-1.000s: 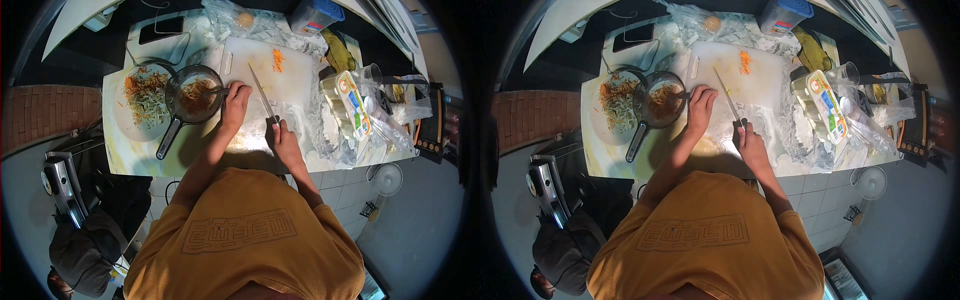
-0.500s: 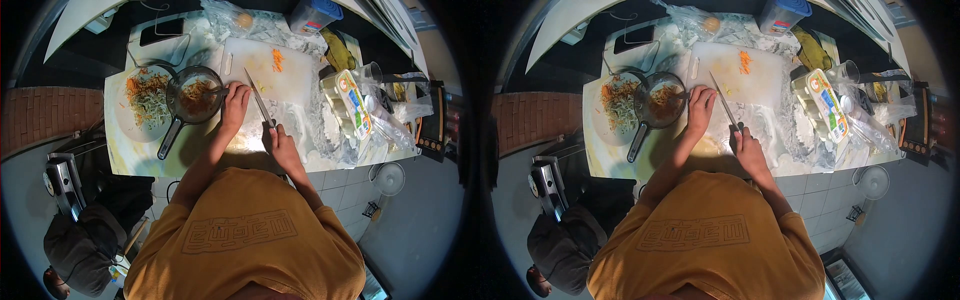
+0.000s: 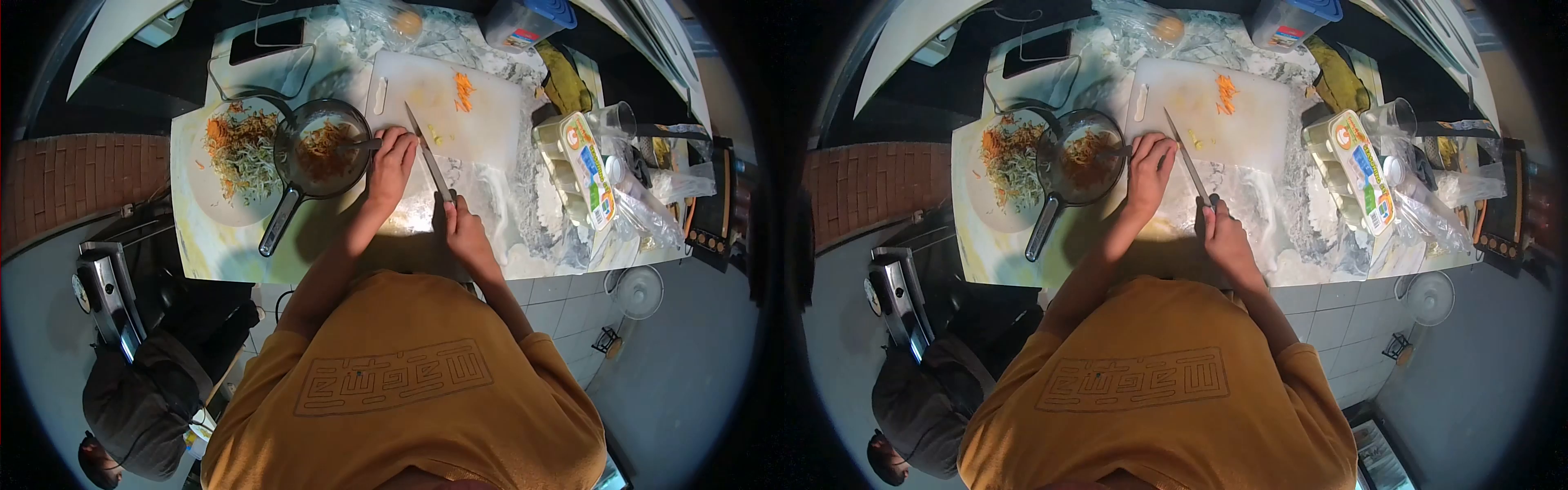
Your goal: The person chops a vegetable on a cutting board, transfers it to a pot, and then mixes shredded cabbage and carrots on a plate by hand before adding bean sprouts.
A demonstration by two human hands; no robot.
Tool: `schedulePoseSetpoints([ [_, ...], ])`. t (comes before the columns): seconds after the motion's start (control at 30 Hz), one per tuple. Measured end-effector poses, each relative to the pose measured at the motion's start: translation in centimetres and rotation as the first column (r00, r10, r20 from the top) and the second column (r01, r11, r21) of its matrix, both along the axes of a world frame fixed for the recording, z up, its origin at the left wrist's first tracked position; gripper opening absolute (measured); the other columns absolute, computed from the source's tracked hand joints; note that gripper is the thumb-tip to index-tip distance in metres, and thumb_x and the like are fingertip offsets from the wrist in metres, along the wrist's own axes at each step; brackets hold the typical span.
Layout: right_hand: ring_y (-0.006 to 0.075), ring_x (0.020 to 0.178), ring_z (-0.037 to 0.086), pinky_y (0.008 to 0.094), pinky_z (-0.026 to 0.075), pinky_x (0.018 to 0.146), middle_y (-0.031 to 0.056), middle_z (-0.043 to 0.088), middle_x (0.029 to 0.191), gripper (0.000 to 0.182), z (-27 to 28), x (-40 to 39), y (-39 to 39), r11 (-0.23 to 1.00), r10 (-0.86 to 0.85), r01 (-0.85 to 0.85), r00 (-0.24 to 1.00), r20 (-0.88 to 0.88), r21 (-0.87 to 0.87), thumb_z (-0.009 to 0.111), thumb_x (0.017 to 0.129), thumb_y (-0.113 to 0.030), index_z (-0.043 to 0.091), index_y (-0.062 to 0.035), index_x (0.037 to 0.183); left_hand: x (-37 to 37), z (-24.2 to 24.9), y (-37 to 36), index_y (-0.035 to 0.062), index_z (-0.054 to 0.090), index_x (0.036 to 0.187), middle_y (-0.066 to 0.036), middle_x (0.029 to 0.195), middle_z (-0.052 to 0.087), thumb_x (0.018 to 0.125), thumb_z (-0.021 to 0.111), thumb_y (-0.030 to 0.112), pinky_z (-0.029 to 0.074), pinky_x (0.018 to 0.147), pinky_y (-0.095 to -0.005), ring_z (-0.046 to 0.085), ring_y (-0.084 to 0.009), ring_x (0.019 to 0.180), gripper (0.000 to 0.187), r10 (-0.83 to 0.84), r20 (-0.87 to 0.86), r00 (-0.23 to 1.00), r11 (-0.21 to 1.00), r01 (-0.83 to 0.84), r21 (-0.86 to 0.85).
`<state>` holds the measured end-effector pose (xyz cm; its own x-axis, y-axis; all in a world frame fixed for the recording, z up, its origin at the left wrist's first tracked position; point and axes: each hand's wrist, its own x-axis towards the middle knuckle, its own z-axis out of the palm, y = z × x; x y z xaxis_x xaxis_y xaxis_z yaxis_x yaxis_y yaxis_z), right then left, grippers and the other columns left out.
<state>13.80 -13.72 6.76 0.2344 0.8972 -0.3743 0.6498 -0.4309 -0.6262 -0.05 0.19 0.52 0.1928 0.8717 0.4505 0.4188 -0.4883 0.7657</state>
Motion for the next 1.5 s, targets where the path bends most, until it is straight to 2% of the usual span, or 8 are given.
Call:
schedulePoseSetpoints([
  [0.2, 0.0519, 0.071, 0.068, 0.0605, 0.054, 0.062, 0.0314, 0.068, 0.075, 0.039, -0.5, 0.0, 0.7, 0.995, 0.101, -0.090, 0.953, 0.285, -0.050, 0.040, 0.110, -0.036, 0.049, -0.0002, 0.122, 0.1, 0.0, -0.1, 0.0017, 0.068, 0.096, -0.012, 0.103, 0.061, 0.087, 0.069, 0.002, 0.048, 0.085, -0.0461, 0.057, -0.0365, 0.099, 0.008, 0.026, -0.017, 1.000, 1.000, -0.027, -0.014],
  [0.33, 0.0518, 0.070, 0.068, 0.0602, 0.054, 0.062, 0.0306, 0.068, 0.074, 0.039, 0.2, 0.7, 0.8, 0.993, 0.116, -0.103, 0.950, 0.289, -0.058, 0.040, 0.110, -0.036, 0.049, 0.0002, 0.121, 0.0, -0.1, -0.2, 0.0018, 0.068, 0.096, -0.012, 0.102, 0.061, 0.087, 0.070, 0.001, 0.048, 0.084, -0.0462, 0.057, -0.0362, 0.098, 0.009, 0.033, -0.008, 0.999, 0.999, -0.033, -0.009],
  [0.63, 0.0526, 0.070, 0.061, 0.0538, 0.045, 0.062, 0.0305, 0.062, 0.071, 0.041, 1.0, 0.5, -0.1, 0.999, -0.036, 0.036, 0.999, -0.021, -0.005, 0.041, 0.111, -0.037, 0.053, 0.0021, 0.109, 0.0, -0.1, -0.2, 0.0009, 0.071, 0.098, -0.011, 0.101, 0.063, 0.087, 0.071, 0.000, 0.049, 0.085, -0.0419, 0.059, -0.0323, 0.097, 0.011, 0.035, -0.034, 0.999, 0.999, -0.034, 0.013],
  [0.7, 0.0574, 0.093, 0.063, 0.0599, 0.050, 0.078, 0.0381, 0.066, 0.094, 0.050, 1.9, 0.2, 0.1, 0.989, -0.045, 0.036, 0.997, -0.064, -0.144, 0.040, 0.111, -0.038, 0.054, 0.0072, 0.128, 0.0, -0.1, -0.2, 0.0008, 0.071, 0.098, -0.011, 0.101, 0.063, 0.088, 0.071, 0.000, 0.049, 0.085, -0.0420, 0.059, -0.0325, 0.097, 0.011, 0.040, -0.028, 0.999, 0.999, -0.039, 0.020],
  [0.93, 0.0575, 0.090, 0.063, 0.0605, 0.049, 0.077, 0.0379, 0.066, 0.092, 0.049, 1.0, -0.1, -0.4, 0.992, -0.057, 0.047, 0.995, -0.084, -0.114, 0.039, 0.111, -0.038, 0.054, 0.0059, 0.126, 0.0, 0.1, -0.3, 0.0013, 0.068, 0.096, -0.012, 0.099, 0.063, 0.088, 0.069, -0.001, 0.049, 0.084, -0.0433, 0.059, -0.0337, 0.096, 0.009, 0.027, -0.033, 0.999, 1.000, -0.027, 0.000],
  [1.0, 0.0515, 0.069, 0.060, 0.0516, 0.046, 0.063, 0.0303, 0.061, 0.071, 0.044, 0.8, -0.1, -0.6, 0.998, -0.062, 0.060, 0.996, -0.065, -0.033, 0.041, 0.111, -0.040, 0.054, 0.0025, 0.108, -0.1, 0.2, -0.3, 0.0015, 0.068, 0.096, -0.012, 0.099, 0.062, 0.088, 0.068, -0.002, 0.049, 0.084, -0.0435, 0.059, -0.0339, 0.096, 0.008, 0.027, -0.035, 0.999, 1.000, -0.027, -0.006],
  [1.1, 0.0572, 0.088, 0.063, 0.0611, 0.048, 0.074, 0.0378, 0.065, 0.086, 0.047, 1.8, 0.0, -0.3, 0.989, -0.060, 0.047, 0.994, -0.093, -0.137, 0.039, 0.111, -0.038, 0.054, 0.0051, 0.120, -0.1, 0.1, -0.2, 0.0017, 0.067, 0.096, -0.013, 0.099, 0.062, 0.088, 0.068, -0.002, 0.048, 0.084, -0.0437, 0.059, -0.0344, 0.096, 0.008, 0.025, -0.034, 0.999, 1.000, -0.024, 0.004],
  [1.5, 0.0558, 0.085, 0.064, 0.0593, 0.048, 0.073, 0.0363, 0.066, 0.084, 0.047, 2.3, -0.2, -0.4, 0.990, -0.061, 0.050, 0.995, -0.074, -0.135, 0.039, 0.111, -0.038, 0.055, 0.0052, 0.119, 0.1, -0.1, -0.2, 0.0017, 0.066, 0.095, -0.013, 0.098, 0.062, 0.089, 0.067, -0.002, 0.047, 0.084, -0.0448, 0.058, -0.0359, 0.096, 0.007, 0.035, -0.023, 0.999, 0.999, -0.035, 0.009],
])
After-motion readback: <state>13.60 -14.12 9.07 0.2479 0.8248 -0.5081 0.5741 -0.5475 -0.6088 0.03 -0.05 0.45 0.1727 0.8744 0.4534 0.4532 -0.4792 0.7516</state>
